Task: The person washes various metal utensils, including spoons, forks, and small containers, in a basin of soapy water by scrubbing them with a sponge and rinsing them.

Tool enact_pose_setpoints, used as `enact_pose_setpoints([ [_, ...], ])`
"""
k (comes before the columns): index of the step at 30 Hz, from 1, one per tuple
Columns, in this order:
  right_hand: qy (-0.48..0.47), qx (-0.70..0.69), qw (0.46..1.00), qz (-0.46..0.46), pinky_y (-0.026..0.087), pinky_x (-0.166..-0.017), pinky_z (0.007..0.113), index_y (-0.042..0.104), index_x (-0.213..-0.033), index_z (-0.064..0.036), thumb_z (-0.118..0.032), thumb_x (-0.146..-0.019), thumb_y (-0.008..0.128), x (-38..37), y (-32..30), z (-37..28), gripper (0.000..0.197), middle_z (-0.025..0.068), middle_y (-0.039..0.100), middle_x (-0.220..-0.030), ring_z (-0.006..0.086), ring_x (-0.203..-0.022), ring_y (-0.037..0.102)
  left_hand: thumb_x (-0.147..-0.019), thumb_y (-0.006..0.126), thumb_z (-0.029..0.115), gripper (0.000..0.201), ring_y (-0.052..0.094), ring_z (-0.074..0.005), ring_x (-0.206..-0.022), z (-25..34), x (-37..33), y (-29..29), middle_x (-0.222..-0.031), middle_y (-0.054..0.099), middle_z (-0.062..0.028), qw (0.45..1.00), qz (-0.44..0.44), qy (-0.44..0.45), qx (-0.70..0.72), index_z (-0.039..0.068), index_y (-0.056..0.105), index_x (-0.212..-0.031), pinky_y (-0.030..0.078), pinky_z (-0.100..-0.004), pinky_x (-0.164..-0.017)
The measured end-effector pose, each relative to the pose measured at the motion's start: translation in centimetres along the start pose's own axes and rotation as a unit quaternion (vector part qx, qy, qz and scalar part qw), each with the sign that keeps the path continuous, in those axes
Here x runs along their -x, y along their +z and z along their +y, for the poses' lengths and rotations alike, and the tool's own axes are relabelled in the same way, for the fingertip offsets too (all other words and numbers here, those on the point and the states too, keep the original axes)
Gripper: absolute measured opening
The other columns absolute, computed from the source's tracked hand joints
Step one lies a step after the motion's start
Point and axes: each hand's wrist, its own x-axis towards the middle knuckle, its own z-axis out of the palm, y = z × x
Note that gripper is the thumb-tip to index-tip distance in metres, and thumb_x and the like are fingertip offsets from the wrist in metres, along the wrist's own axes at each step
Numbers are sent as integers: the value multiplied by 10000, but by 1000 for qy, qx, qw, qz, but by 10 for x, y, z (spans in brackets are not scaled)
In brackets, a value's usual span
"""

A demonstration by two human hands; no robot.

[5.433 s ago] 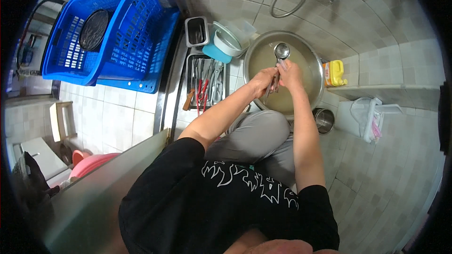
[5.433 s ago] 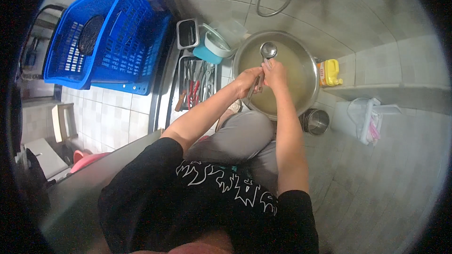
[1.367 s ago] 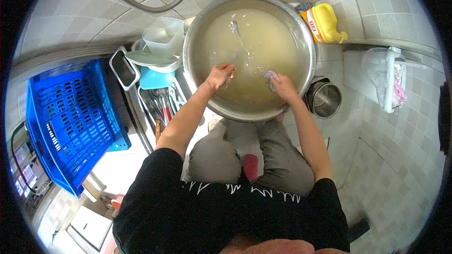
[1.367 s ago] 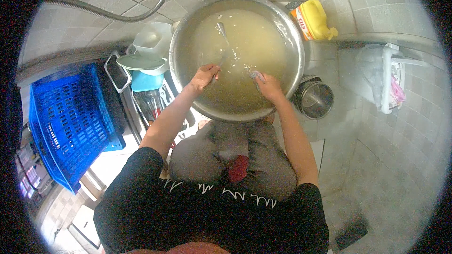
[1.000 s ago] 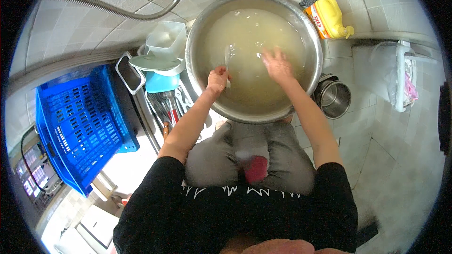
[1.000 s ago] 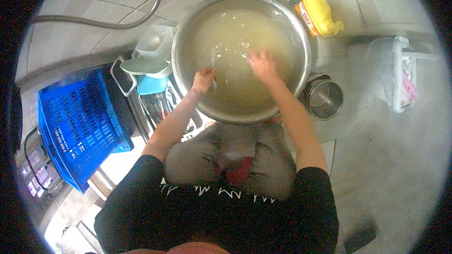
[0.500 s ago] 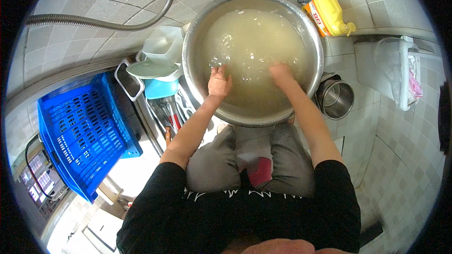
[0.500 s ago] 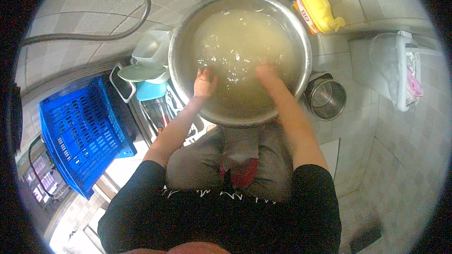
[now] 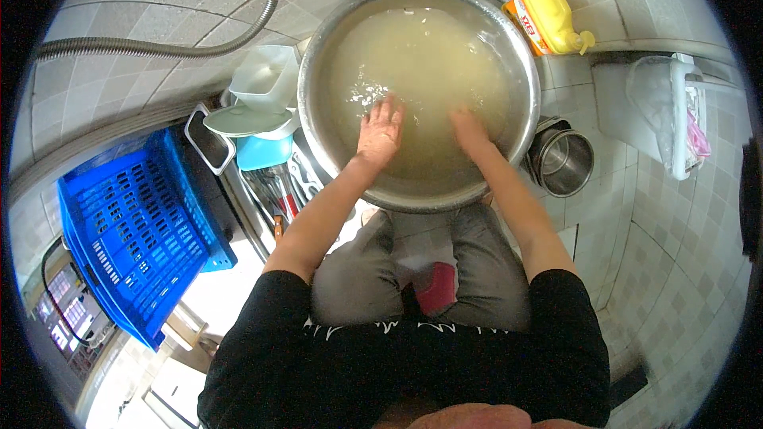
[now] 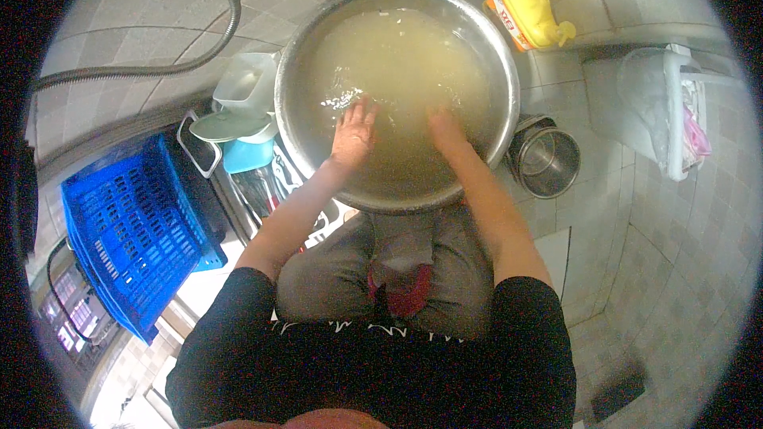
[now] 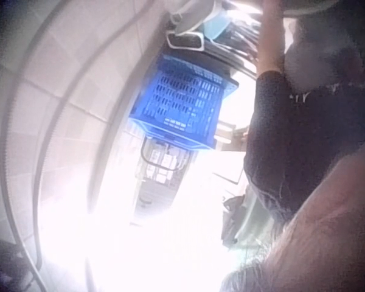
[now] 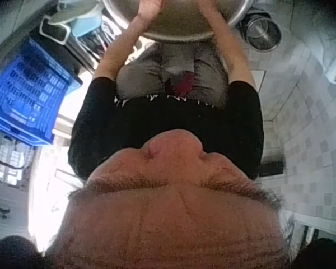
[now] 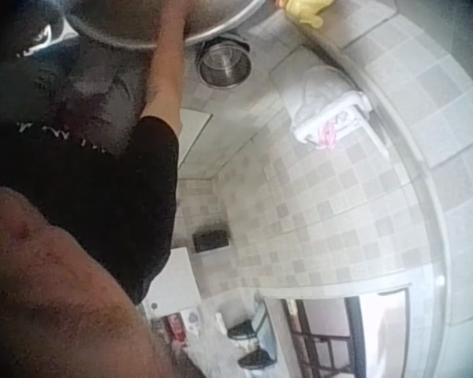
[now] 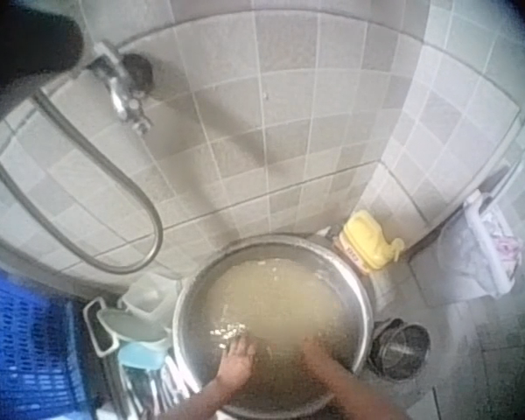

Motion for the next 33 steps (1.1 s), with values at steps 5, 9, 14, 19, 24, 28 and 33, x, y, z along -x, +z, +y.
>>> enact_pose_setpoints([
  [5, 2, 75, 993, -88, 495, -708, 422, 640, -888, -97, -62, -684, 636, 9, 10, -7, 207, 167, 603, -901, 325, -900, 581, -792, 557, 103, 660, 214, -267, -1334, 16, -40, -6, -1472, 156, -44, 961, 15, 237, -143, 159, 272, -1385, 269, -467, -1054],
  [9, -84, -6, 995, -46, 498, -695, 408, 625, -923, -99, -55, -667, 649, 22, 0, -21, 261, 147, 596, -956, 318, -886, 582, -809, 501, 102, 538, 265, -237, -1319, 13, -55, 4, -1431, 283, -30, 930, -61, 313, -182, 151, 373, -1330, 293, -498, -1020],
  [14, -168, -272, 947, -27, 488, -687, 371, 575, -962, -83, 54, -682, 597, 32, -10, -7, 313, 104, 551, -973, 273, -869, 572, -823, 495, 152, 337, 424, -218, -1159, 16, -54, 4, -1229, 496, -28, 951, -84, 221, -198, 168, 531, -1158, 328, -476, -935],
  [19, -140, -324, 936, -5, 475, -701, 371, 545, -956, -92, 25, -708, 610, 31, -55, -1, 282, 120, 540, -958, 275, -878, 555, -862, 469, 213, 221, 547, -213, -1042, 13, -58, -39, -1056, 615, -69, 967, -68, 148, -196, 180, 617, -1022, 316, -515, -918],
  [24, -67, -395, 909, 116, 465, -699, 413, 489, -1075, -116, -138, -801, 611, 15, -80, 17, 301, 163, 593, -865, 327, -795, 584, -879, 498, 340, 257, 580, -177, -679, -20, -30, -42, -680, 595, -98, 992, -68, 93, 41, 118, 627, -889, 403, -354, -629],
  [28, 55, -311, 928, 199, 462, -730, 453, 324, -1300, -108, -268, -819, 589, 9, -76, 40, 571, 240, 599, -949, 395, -846, 593, -891, 488, 369, 304, 484, -122, -546, -16, -11, -49, -569, 497, -47, 942, -139, -11, 304, 92, 605, -844, 362, -281, -479],
  [33, 162, -99, 982, 22, 464, -721, 477, 395, -1264, -74, -405, -862, 498, 6, -47, 22, 531, 250, 606, -880, 416, -785, 590, -914, 447, 354, 330, 330, -86, -415, 4, 4, -54, -523, 356, 25, 756, -184, -199, 596, 59, 535, -793, 304, -251, -391],
])
